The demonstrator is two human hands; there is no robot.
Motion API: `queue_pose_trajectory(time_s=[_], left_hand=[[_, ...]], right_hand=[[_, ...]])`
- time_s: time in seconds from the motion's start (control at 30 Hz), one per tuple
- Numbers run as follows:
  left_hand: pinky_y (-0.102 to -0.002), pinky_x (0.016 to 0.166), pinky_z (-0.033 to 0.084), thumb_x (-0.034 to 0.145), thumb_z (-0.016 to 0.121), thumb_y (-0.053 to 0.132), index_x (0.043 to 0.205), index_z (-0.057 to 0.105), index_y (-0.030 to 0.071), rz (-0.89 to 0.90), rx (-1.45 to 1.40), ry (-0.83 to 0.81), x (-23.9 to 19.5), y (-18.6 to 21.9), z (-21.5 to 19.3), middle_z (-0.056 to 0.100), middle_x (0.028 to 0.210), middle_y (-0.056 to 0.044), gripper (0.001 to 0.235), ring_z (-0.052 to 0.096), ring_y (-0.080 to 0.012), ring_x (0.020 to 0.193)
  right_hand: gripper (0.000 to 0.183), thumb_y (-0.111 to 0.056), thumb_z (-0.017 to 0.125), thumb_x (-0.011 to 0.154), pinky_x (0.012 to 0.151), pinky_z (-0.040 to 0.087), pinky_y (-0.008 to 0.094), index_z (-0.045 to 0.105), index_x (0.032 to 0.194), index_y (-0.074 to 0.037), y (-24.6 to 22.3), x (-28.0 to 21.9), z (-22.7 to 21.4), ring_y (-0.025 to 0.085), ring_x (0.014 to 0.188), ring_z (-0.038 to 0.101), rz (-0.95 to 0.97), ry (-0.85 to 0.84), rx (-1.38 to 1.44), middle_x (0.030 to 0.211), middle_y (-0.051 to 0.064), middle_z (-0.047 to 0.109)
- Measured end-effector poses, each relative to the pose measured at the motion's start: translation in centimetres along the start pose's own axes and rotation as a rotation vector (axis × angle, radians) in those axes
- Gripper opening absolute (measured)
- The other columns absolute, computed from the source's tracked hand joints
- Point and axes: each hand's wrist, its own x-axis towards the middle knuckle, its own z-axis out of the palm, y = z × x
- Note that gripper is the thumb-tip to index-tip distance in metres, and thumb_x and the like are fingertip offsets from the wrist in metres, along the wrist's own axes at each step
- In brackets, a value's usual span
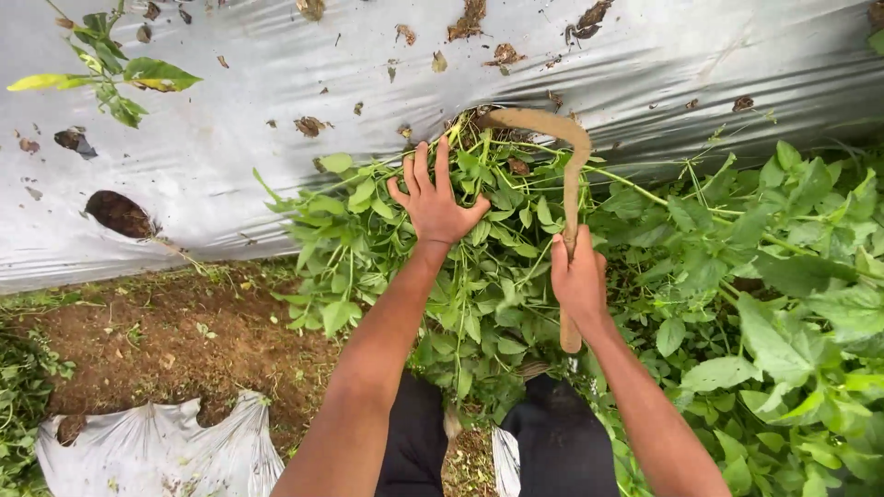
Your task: Manual weeding of a garden bed using hands and a hand scythe
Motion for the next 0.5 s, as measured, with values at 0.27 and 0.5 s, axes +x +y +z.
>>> queue_pose_trajectory(time_s=[0.27,0.5], left_hand=[[-0.06,0.102,0.021,0.052,0.073,0.051,0.155,0.048,0.02,0.059,-0.074,0.257,-0.2,-0.8,2.8,0.043,0.153,-0.015,0.111,0.043,-0.0362,0.135],[-0.059,0.104,0.018,0.056,0.073,0.052,0.153,0.05,0.018,0.093,-0.16,0.37,-1.3,-1.1,3.9,0.043,0.154,-0.015,0.105,0.044,-0.0364,0.136]], right_hand=[[0.013,-0.007,0.053,0.107,0.043,0.046,0.032,0.049,0.107,0.005,4.4,2.5,-1.8,0.023,0.04,0.057,-0.456,0.342,0.182,0.053,0.009,0.058],[0.022,-0.025,0.049,0.106,0.051,0.053,0.045,0.05,0.113,-0.004,6.5,2.5,0.8,0.031,0.05,0.065,0.02,-0.103,-0.184,0.061,0.02,0.065]])
